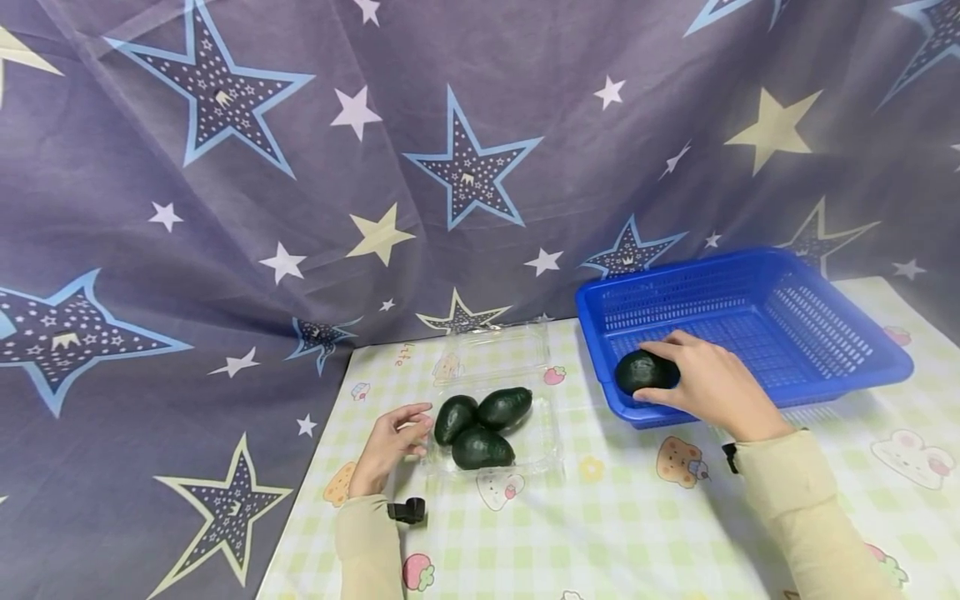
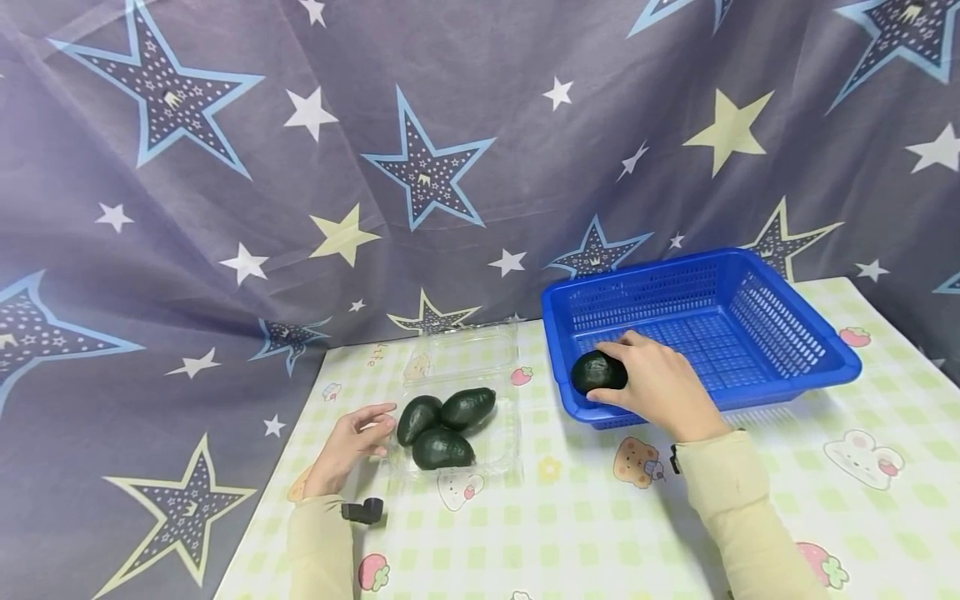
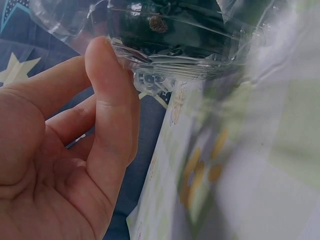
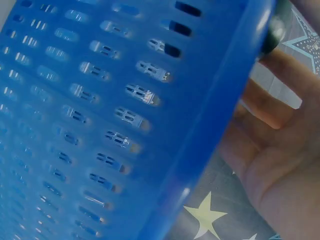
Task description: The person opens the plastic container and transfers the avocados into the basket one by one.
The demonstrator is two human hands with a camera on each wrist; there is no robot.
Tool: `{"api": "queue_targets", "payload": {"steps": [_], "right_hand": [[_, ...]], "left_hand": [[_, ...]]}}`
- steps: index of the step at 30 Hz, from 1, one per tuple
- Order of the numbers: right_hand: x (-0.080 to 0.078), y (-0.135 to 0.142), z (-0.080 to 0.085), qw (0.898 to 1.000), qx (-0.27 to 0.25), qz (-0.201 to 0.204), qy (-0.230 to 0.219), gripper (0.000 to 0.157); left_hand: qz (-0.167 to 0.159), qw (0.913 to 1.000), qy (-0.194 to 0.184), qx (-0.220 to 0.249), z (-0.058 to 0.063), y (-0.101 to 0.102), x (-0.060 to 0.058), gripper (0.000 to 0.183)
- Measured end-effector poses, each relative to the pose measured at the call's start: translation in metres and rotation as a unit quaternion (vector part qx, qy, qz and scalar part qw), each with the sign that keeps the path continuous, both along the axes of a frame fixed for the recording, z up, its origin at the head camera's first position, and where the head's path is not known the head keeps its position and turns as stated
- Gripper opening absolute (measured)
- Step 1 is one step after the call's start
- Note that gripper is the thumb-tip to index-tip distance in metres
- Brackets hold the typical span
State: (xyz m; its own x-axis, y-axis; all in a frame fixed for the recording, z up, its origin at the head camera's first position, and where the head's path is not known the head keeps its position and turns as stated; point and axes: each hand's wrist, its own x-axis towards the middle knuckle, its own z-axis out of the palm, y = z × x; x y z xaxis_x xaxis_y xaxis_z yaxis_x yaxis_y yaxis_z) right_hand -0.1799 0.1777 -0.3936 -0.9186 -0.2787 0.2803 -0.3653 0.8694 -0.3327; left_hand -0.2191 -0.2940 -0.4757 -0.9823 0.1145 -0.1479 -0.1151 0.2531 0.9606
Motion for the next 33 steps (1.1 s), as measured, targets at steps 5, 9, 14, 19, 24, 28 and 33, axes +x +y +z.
{"api": "queue_targets", "payload": {"steps": [5,9,14,19,24,28,33], "right_hand": [[-0.003,0.0,-0.003,1.0,0.009,-0.006,-0.022,0.071],[-0.006,0.0,-0.006,0.999,0.011,-0.009,-0.042,0.072],[-0.01,-0.002,-0.011,0.998,0.008,-0.005,-0.056,0.07],[-0.014,-0.002,-0.016,0.998,0.007,0.0,-0.064,0.068],[-0.021,-0.001,-0.018,0.998,0.008,0.005,-0.069,0.068],[-0.027,0.002,-0.019,0.996,0.004,0.009,-0.089,0.067],[-0.034,0.009,-0.022,0.993,0.004,-0.005,-0.121,0.074]], "left_hand": [[0.001,1.0,0.001,0.004,0.0,0.0,0.001,0.044],[0.004,1.0,0.002,0.007,0.0,-0.001,0.0,0.045],[0.003,1.0,0.006,0.006,-0.001,-0.002,0.001,0.044],[0.005,1.0,0.003,0.007,0.0,-0.002,0.002,0.043],[0.009,0.9999,0.0,0.013,0.001,-0.003,0.003,0.041],[0.007,0.9999,0.002,0.013,0.002,-0.003,0.002,0.04],[0.001,0.9999,0.003,0.01,0.001,-0.002,0.0,0.041]]}}
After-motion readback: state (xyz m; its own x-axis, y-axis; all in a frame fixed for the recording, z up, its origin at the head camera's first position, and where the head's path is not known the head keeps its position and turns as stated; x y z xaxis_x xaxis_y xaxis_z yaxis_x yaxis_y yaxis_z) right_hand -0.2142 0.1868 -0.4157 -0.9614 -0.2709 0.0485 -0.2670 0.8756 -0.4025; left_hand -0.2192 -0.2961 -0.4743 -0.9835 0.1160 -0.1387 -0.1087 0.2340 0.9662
